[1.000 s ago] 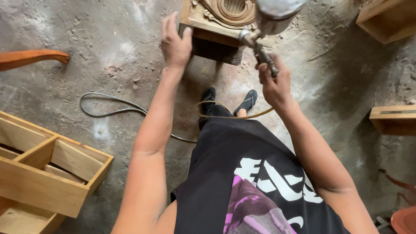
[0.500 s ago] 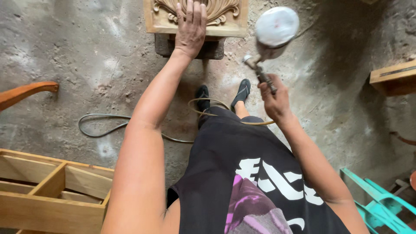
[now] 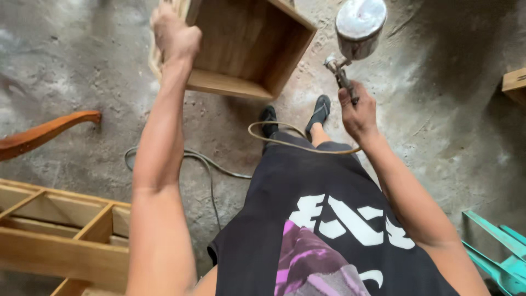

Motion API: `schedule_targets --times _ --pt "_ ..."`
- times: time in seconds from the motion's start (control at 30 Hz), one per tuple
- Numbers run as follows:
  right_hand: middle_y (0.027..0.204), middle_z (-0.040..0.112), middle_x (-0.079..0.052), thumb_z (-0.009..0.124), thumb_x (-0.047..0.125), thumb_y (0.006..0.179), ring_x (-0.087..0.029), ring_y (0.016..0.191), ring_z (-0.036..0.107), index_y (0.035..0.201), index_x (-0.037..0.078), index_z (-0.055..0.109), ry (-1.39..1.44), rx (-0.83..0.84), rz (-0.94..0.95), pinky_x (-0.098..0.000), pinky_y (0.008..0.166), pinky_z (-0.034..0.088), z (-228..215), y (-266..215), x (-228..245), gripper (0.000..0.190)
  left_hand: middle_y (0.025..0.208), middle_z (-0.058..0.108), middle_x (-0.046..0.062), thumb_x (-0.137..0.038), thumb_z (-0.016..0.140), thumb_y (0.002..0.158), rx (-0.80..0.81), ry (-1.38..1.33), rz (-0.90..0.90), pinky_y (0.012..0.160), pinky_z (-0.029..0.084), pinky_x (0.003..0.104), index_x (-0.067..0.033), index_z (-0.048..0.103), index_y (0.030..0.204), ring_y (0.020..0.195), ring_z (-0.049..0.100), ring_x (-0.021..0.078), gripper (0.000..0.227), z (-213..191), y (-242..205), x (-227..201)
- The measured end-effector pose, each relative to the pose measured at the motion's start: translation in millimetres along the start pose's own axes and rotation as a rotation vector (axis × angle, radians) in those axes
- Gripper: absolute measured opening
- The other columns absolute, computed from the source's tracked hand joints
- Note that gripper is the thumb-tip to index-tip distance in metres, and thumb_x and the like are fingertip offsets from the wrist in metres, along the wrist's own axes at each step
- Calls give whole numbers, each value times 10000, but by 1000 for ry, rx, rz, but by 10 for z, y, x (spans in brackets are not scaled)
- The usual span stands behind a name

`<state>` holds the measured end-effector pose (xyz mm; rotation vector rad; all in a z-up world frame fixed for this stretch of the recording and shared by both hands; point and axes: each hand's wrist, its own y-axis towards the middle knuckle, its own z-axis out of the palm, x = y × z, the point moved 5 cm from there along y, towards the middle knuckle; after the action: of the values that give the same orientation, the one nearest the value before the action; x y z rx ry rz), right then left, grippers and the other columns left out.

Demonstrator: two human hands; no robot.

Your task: The person uses a spray gun to apply finish to small wooden boxes and a carved wooden panel in a workshop. They handle the items one at a time, repositioning them to coat different sides, then place the finished pieces on a nearby workbench.

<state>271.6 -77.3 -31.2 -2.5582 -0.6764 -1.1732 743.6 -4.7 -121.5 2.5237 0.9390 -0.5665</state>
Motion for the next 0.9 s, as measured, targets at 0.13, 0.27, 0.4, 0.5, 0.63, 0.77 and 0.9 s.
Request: schedule_targets --times 0.13,0.27,0.4,0.5,0.63,0.77,0.9 --pt "801 625 -238 596 422 1093 -424 757 620 1114 -9 618 -64 151 162 -473 688 470 193 -73 -260 432 922 704 230 -29 727 643 -64 -196 -352 834 547 454 50 631 992 867 689 393 370 -377 -734 336" --pt "836 632 -252 596 410 1096 -452 810 608 1123 4 623 -90 316 54 -479 708 462 383 -93 -225 408 904 737 202 -45 770 650 -140 -285 -534 823 568 428 45 654 1020 855 734 354 399 -521 -1317 372" --pt "809 633 -238 591 424 1039 -434 755 618 1151 20 628 -56 509 51 -480 691 474 583 -168 -33 421 798 726 188 -57 739 625 -156 -340 -794 705 586 429 46 633 950 722 733 331 357 -546 -1724 513" --pt "846 650 -219 598 414 1020 -423 778 628 1139 21 630 -15 627 -99 -477 700 484 742 -159 335 412 706 713 165 -67 793 562 -198 -252 -759 661 553 416 41 658 798 652 700 296 293 -647 -1871 528" --pt "937 653 -220 594 401 1056 -409 883 633 1159 19 624 52 672 -322 -477 752 481 916 5 870 397 606 628 90 -43 738 582 -196 -474 -909 470 482 401 24 603 669 508 595 218 174 -685 -2140 462" --pt "823 590 -238 562 450 1041 -395 788 603 1188 30 593 -11 651 -53 -494 726 458 1024 214 1089 445 529 510 40 -29 707 638 -135 -708 -1083 323 319 397 25 566 560 376 465 169 170 -727 -2368 318" --pt "941 629 -211 556 443 1130 -387 879 616 1192 3 584 46 355 -249 -484 774 475 906 247 1305 446 500 477 22 -32 691 645 -148 -765 -1136 303 282 385 -8 518 528 344 419 149 210 -722 -2512 252"
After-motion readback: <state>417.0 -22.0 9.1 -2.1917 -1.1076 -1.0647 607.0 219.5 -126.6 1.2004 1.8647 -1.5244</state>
